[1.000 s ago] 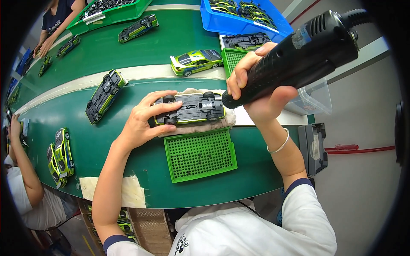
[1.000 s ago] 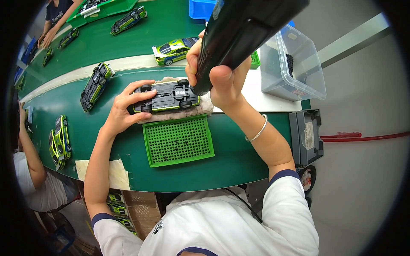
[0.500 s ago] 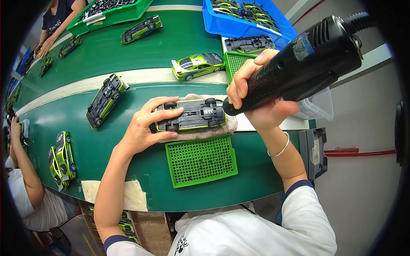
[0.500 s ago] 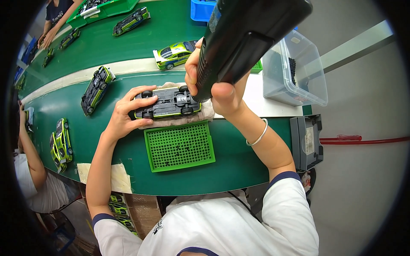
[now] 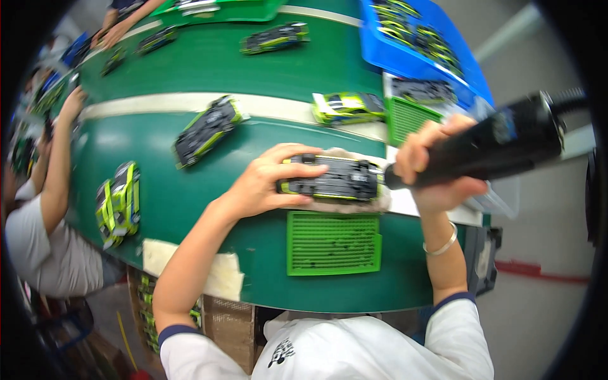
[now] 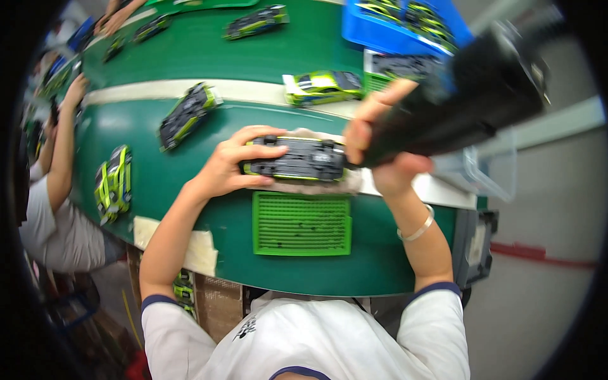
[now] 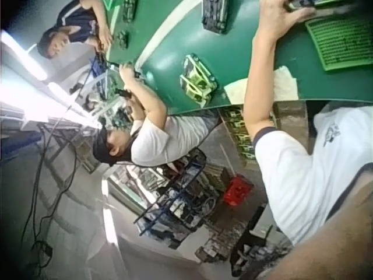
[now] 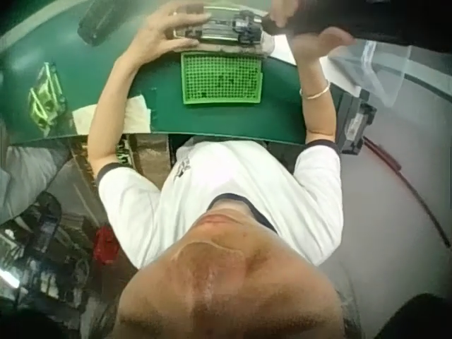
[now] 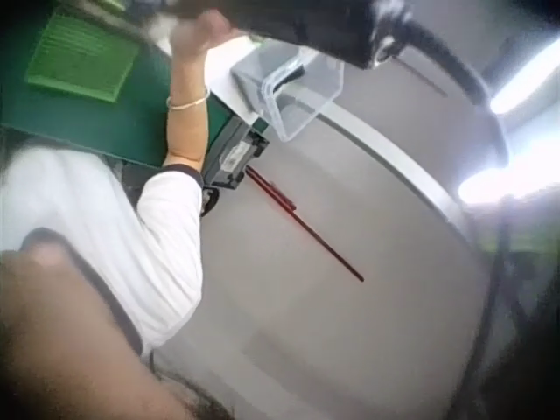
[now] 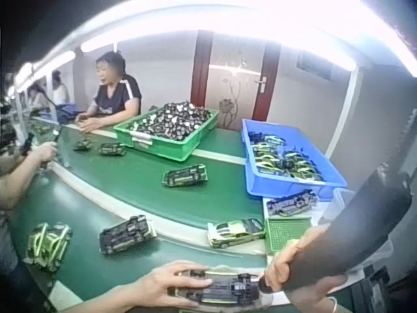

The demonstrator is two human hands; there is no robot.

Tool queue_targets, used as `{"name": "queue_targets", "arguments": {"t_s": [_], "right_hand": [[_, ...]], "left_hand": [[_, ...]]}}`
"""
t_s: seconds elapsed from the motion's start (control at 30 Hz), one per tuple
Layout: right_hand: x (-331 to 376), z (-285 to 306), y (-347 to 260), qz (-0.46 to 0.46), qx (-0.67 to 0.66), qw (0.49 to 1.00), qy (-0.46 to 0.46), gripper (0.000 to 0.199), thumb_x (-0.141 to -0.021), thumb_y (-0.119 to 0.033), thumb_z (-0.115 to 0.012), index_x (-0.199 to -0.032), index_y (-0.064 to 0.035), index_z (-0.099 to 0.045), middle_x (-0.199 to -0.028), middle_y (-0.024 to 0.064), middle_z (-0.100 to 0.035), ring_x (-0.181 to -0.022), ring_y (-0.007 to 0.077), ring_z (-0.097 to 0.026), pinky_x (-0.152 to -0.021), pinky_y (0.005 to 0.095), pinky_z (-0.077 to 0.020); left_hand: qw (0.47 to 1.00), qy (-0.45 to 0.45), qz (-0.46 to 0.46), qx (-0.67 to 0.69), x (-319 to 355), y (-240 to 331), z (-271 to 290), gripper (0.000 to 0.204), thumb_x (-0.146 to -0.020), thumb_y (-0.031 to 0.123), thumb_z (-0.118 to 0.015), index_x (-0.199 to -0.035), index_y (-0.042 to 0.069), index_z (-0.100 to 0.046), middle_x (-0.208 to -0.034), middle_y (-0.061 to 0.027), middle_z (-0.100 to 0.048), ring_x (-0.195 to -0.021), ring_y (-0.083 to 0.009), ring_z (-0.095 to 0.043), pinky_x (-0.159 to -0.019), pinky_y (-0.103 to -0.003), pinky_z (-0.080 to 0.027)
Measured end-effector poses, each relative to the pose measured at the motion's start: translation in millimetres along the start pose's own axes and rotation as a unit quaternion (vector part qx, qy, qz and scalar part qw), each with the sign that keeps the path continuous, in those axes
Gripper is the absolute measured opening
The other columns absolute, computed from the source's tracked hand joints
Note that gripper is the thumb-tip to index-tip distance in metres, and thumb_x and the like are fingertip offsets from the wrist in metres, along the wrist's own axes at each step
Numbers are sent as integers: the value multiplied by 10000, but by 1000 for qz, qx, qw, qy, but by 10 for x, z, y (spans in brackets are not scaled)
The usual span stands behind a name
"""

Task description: The person assembles toy cars on a conveyor line by picking up car bodies and chassis, driving screws into the underside of each car using an electric screwdriver, and placing the assembled cars into a packaging tray.

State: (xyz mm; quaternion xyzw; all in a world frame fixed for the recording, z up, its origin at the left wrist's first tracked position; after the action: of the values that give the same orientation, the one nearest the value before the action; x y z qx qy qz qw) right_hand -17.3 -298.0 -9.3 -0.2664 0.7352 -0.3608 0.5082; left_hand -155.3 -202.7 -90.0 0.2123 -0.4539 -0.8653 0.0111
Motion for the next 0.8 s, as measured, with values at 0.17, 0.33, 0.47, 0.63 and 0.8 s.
{"name": "queue_targets", "arguments": {"t_s": [0.17,0.33,0.47,0.63,0.8], "right_hand": [[22,4,-23,19,0,1000,2,705,-668,-669,-507,-1019,-86,-322,-616,48,-410,-438,125,-430,-411,235,-370],[-36,15,-142,38,-32,999,-22,796,-585,-639,-612,-1070,-78,-322,-645,71,-441,-462,142,-449,-414,247,-388],[-136,330,-879,162,-108,980,31,811,-570,-649,-623,-1074,-68,-366,-684,43,-413,-494,124,-408,-455,249,-340],[164,674,-1891,373,-33,894,246,627,-580,-586,-677,-852,-65,-460,-689,4,-389,-547,88,-377,-554,238,-310],[287,646,-2026,395,-75,896,191,531,-595,-473,-716,-825,-63,-468,-655,-18,-405,-530,75,-399,-549,223,-327]], "left_hand": [[999,5,-32,-22,35,-24,-17,478,-640,202,-702,-1098,174,-568,-1190,-91,-474,-1087,-269,-440,-934,-372,-343],[998,34,-42,-31,79,33,43,585,-620,206,-717,-1158,115,-504,-1203,-108,-459,-1116,-270,-422,-954,-371,-329],[991,84,100,-1,170,-102,167,645,-585,214,-745,-1147,60,-468,-1195,-114,-465,-1153,-250,-399,-973,-365,-318],[971,158,63,167,-91,286,-3,618,-627,151,-734,-1159,21,-447,-1130,-141,-500,-1086,-240,-468,-919,-323,-363],[981,185,-55,18,-516,874,349,612,-647,91,-717,-1183,3,-434,-1149,-127,-494,-1078,-199,-468,-910,-317,-379]]}}
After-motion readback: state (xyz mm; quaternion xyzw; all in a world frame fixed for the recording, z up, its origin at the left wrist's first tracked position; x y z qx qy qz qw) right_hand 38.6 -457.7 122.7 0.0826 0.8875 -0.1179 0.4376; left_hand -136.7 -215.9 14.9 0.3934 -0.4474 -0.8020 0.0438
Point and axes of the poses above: each hand's wrist, its own x-axis away from the middle knuckle, its own z-axis out of the back of the hand, y = z × x, the point moved 8 cm from there along -x, towards the middle knuckle
